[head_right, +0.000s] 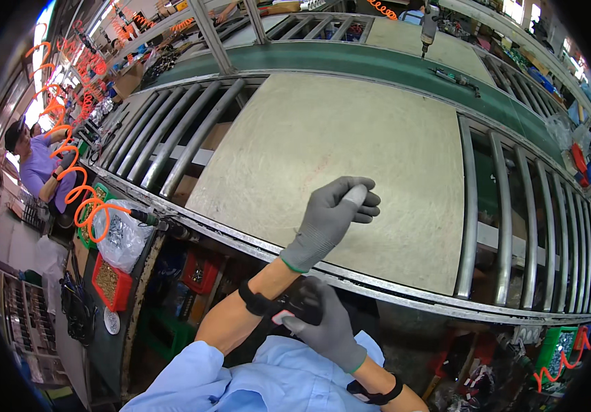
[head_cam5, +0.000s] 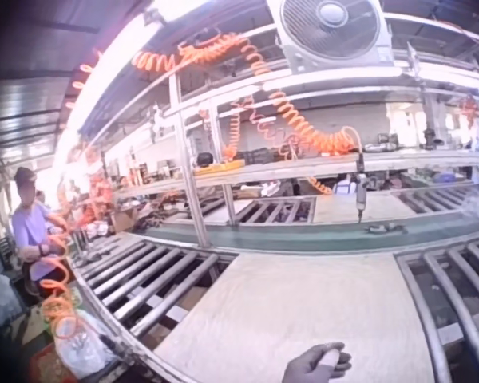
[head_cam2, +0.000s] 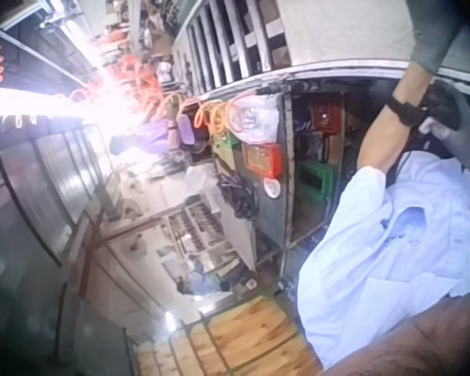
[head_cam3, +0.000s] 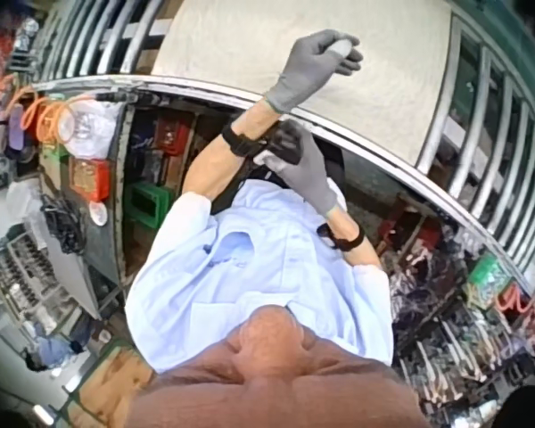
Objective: Assembling electronic circuit boards and internal components into an inverter chassis on a factory production line.
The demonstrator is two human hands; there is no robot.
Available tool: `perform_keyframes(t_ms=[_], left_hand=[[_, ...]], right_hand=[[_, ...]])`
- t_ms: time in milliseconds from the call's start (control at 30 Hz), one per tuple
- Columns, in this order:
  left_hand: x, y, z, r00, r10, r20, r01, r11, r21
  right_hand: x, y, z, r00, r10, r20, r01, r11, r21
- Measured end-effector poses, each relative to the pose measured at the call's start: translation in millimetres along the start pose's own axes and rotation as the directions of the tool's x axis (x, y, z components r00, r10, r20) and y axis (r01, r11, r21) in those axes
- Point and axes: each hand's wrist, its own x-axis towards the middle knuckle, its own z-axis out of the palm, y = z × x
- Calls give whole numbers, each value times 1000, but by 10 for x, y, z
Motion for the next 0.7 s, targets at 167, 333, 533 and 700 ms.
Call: perform_keyframes(t_ms=[167,333,533,700], left_hand=[[-223,170,50,972,235,15,-235,965,117],[-315,267,33,920,385,70,-390,887,249],[-407,391,71,848,521,96,-523,793,312],[-518,509,109,741,655,152,-664,678,316]], right_hand=[[-5,23,43,976,67,208,-142,917,373],[-28,-4,5,954,167,249,-230,940,251],[-55,-28,39,971,125,204,-171,958,230],[-93,70,107,974,73,215,-144,930,338]])
